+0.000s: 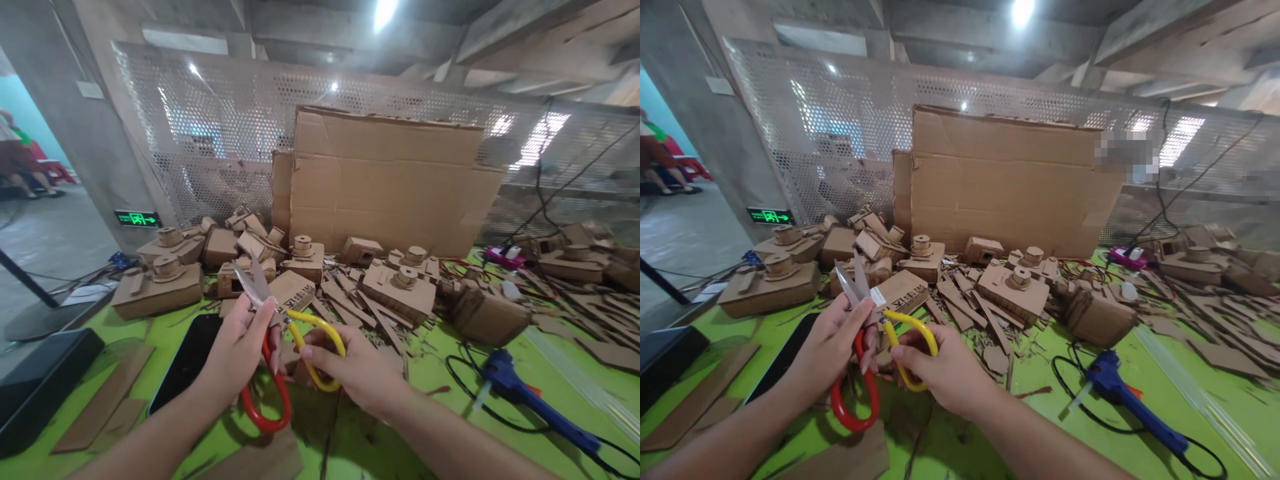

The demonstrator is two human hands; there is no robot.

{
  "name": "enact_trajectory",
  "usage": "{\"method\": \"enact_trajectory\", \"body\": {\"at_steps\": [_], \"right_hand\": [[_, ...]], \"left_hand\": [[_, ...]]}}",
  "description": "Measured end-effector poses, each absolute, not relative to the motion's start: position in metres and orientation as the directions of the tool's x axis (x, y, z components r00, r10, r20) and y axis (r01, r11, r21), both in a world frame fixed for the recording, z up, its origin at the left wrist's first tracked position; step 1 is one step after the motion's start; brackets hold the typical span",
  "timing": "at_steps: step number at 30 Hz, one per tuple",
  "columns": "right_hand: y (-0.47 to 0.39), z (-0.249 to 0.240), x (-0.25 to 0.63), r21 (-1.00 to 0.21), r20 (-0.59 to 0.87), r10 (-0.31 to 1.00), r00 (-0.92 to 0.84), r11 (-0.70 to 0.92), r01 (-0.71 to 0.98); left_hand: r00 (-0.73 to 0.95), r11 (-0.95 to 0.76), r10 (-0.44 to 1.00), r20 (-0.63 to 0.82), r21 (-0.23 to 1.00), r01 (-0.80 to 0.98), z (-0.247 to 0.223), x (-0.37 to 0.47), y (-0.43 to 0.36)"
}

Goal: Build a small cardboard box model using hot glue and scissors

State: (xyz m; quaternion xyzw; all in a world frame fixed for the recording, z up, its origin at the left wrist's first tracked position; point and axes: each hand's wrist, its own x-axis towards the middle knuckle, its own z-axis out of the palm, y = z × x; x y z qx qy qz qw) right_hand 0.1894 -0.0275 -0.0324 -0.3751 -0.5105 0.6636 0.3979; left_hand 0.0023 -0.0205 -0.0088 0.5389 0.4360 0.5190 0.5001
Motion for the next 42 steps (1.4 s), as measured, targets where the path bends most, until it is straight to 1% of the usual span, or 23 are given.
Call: {"method": "enact_trajectory", "body": {"at_steps": [4,8,11,14,16,18,21,22,23,25,26,28,30,37,42], "right_hand": [[-0.033,-0.031,0.186,-0.964,-0.058,0.93,-0.363,-0.146,-0.222],[-0.035,-0.03,0.184,-0.929,-0.118,0.936,-0.333,-0.223,-0.295],[-0.036,-0.03,0.183,-0.892,-0.144,0.926,-0.348,-0.273,-0.36],[-0.036,-0.031,0.182,-0.869,-0.149,0.927,-0.344,-0.289,-0.401],[-0.034,-0.032,0.183,-0.878,-0.152,0.933,-0.325,-0.278,-0.39],[-0.031,-0.033,0.185,-0.911,-0.154,0.934,-0.322,-0.261,-0.32],[-0.023,-0.032,0.19,-0.975,-0.124,0.914,-0.387,-0.184,-0.121],[-0.021,-0.031,0.192,-0.986,-0.102,0.904,-0.415,-0.147,-0.078],[-0.019,-0.03,0.193,-0.994,-0.066,0.901,-0.429,-0.094,-0.046],[-0.018,-0.025,0.195,-0.995,0.052,0.909,-0.413,0.082,0.056],[-0.019,-0.023,0.195,-0.969,0.129,0.911,-0.392,0.2,0.145],[-0.02,-0.018,0.196,-0.854,0.258,0.889,-0.378,0.393,0.342],[-0.02,-0.014,0.197,-0.769,0.302,0.873,-0.383,0.461,0.444],[-0.02,-0.01,0.197,-0.774,0.298,0.883,-0.364,0.446,0.449],[-0.023,-0.011,0.197,-0.806,0.292,0.881,-0.371,0.436,0.401]], "left_hand": [[0.115,-0.143,0.983,0.144,0.99,-0.018,-0.012,0.005,-0.022],[0.152,-0.145,0.978,0.142,0.989,0.006,-0.014,0.007,-0.023],[0.185,-0.15,0.972,0.147,0.989,0.006,-0.015,0.008,-0.024],[0.192,-0.162,0.969,0.158,0.987,0.002,-0.016,0.008,-0.025],[0.19,-0.163,0.968,0.161,0.987,-0.005,-0.016,0.008,-0.024],[0.198,-0.165,0.966,0.164,0.986,-0.009,-0.017,0.007,-0.023],[0.213,-0.16,0.965,0.153,0.987,0.014,-0.018,0.006,-0.021],[0.221,-0.151,0.965,0.14,0.988,0.033,-0.018,0.006,-0.021],[0.232,-0.139,0.965,0.123,0.989,0.056,-0.018,0.006,-0.021],[0.26,-0.119,0.961,0.088,0.987,0.107,-0.018,0.007,-0.022],[0.278,-0.117,0.957,0.077,0.985,0.128,-0.018,0.008,-0.023],[0.295,-0.124,0.952,0.076,0.981,0.147,-0.018,0.008,-0.024],[0.282,-0.136,0.955,0.093,0.981,0.138,-0.017,0.009,-0.025],[0.183,-0.19,0.969,0.168,0.976,0.11,-0.013,0.008,-0.024],[0.177,-0.192,0.969,0.173,0.977,0.098,-0.012,0.006,-0.023]]}}
